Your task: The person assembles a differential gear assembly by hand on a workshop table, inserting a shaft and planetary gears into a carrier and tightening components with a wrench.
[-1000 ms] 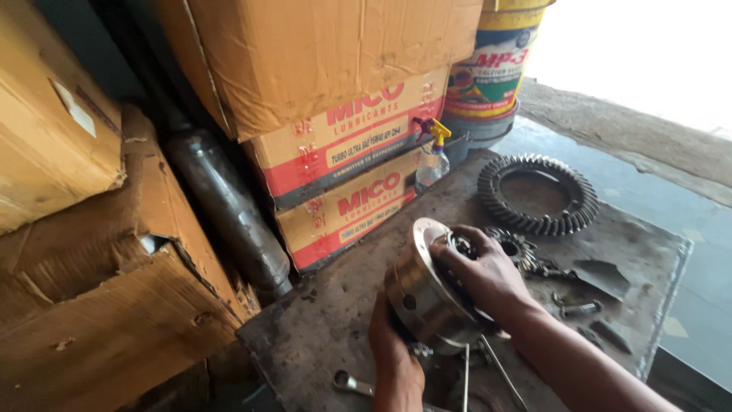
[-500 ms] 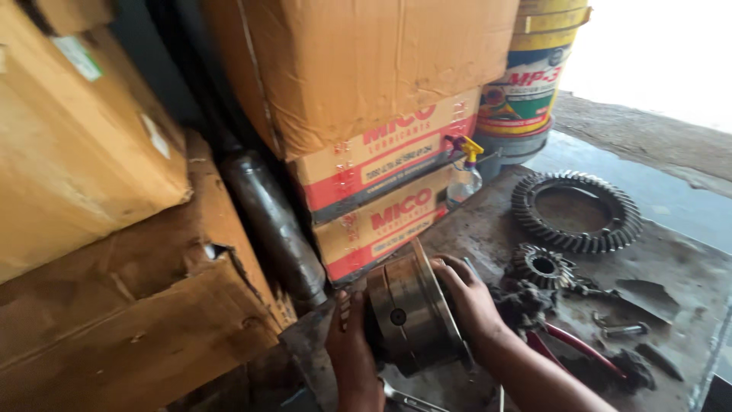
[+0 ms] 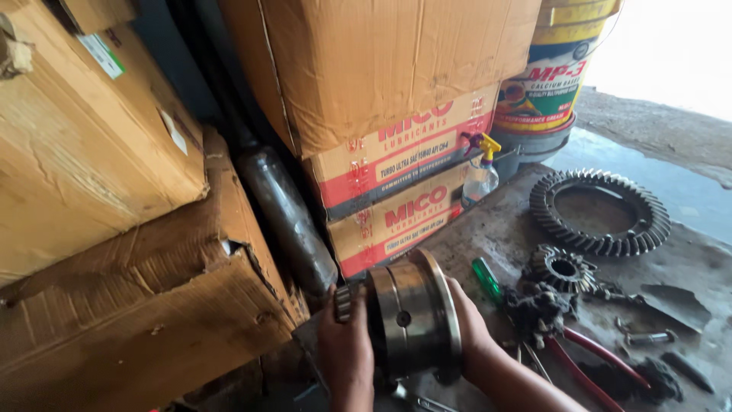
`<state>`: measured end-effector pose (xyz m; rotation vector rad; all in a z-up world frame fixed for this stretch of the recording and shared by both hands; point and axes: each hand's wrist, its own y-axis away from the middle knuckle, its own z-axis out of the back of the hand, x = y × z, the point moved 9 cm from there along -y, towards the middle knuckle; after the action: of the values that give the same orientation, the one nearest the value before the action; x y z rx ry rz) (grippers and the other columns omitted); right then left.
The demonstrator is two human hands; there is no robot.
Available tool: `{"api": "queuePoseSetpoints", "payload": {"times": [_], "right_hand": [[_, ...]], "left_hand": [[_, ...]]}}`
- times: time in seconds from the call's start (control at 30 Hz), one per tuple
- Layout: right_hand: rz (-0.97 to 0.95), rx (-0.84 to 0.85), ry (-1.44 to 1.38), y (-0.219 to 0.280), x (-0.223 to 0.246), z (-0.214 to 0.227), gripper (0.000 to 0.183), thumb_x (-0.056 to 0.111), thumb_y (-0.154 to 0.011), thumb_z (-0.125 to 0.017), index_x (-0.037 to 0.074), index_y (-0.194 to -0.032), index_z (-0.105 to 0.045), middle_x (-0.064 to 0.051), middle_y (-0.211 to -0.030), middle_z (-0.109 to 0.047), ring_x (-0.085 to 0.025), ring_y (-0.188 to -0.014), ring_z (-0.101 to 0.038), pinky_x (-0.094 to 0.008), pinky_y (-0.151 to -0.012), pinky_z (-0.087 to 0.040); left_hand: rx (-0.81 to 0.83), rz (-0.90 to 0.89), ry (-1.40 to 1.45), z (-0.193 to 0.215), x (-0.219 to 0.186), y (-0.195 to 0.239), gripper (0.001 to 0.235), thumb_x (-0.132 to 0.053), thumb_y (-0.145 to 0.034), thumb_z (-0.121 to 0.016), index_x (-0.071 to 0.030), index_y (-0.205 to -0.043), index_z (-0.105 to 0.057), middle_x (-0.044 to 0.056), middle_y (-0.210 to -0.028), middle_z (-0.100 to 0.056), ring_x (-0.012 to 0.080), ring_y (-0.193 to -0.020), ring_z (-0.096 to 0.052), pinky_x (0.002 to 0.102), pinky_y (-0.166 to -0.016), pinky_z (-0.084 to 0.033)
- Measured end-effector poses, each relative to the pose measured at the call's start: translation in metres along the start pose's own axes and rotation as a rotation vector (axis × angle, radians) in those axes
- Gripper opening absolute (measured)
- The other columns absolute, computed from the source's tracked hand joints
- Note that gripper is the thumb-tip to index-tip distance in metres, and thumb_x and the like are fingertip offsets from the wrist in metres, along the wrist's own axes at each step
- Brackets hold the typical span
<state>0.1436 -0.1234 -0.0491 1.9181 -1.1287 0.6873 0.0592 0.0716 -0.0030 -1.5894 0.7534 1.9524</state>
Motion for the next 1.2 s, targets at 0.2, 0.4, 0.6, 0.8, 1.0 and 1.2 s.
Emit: {"api": "queuePoseSetpoints", "payload": {"times": [0.2,0.4,0.6,0.8,1.0,1.2], "right_hand": [[-0.064,-0.063,0.162,0.006,0.02,0.028,0.062,0.056,-0.094,-0.053,0.007,-0.129,-0.069,-0.012,-0.111,-0.076,-0.024,-0.095,-0.073,-0.042,-0.082,-0.058],[-0.193,-0.076,0.155,0.062,0.054,0.003,0.089,0.081,-0.088,-0.032,0.013,-0.135,-0.065,-0.015,-0.118,-0.075,-0.027,-0.1,-0.073,-0.046,-0.087,-0.058],[-0.016,-0.342,0.054,0.071,0.05,0.048,0.075,0.066,-0.097,-0.041,0.009,-0.143,-0.061,-0.014,-0.127,-0.072,-0.028,-0.108,-0.07,-0.045,-0.093,-0.057],[-0.014,-0.394,-0.096,0.073,0.02,0.092,0.075,0.066,-0.097,-0.036,0.012,-0.144,-0.058,-0.013,-0.131,-0.07,-0.029,-0.109,-0.07,-0.045,-0.092,-0.056],[-0.167,-0.509,0.211,0.068,-0.003,0.149,0.085,0.074,-0.094,-0.041,0.005,-0.139,-0.062,-0.021,-0.122,-0.074,-0.037,-0.103,-0.072,-0.049,-0.088,-0.057],[-0.257,-0.391,0.648,0.067,0.022,0.156,0.09,0.076,-0.094,-0.037,-0.004,-0.105,-0.077,-0.02,-0.088,-0.076,-0.032,-0.073,-0.071,-0.043,-0.063,-0.056]], "left_hand": [[-0.02,-0.198,-0.228,-0.017,-0.044,0.017,0.075,-0.054,-0.085,-0.067,-0.012,-0.146,-0.053,0.017,-0.128,-0.069,0.0333,-0.119,-0.066,0.042,-0.095,-0.052],[0.054,-0.235,-0.464,-0.044,-0.075,0.028,0.077,-0.057,-0.085,-0.065,-0.014,-0.147,-0.052,0.018,-0.123,-0.07,0.0363,-0.113,-0.068,0.046,-0.097,-0.052],[0.113,-0.516,-0.586,-0.082,-0.104,0.047,0.073,-0.053,-0.084,-0.068,-0.01,-0.141,-0.056,0.02,-0.11,-0.073,0.0384,-0.1,-0.071,0.05,-0.095,-0.049],[0.262,-0.671,-0.83,-0.129,-0.122,0.074,0.071,-0.053,-0.085,-0.067,-0.011,-0.141,-0.057,0.023,-0.09,-0.075,0.0367,-0.087,-0.074,0.048,-0.094,-0.049],[0.383,-0.687,-0.918,-0.14,-0.122,0.096,0.071,-0.051,-0.089,-0.065,-0.01,-0.146,-0.052,0.022,-0.08,-0.075,0.036,-0.077,-0.074,0.045,-0.094,-0.048],[0.343,-0.744,-0.902,-0.135,-0.124,0.094,0.074,-0.052,-0.087,-0.067,-0.009,-0.145,-0.053,0.023,-0.079,-0.074,0.0364,-0.076,-0.074,0.046,-0.092,-0.049]]}}
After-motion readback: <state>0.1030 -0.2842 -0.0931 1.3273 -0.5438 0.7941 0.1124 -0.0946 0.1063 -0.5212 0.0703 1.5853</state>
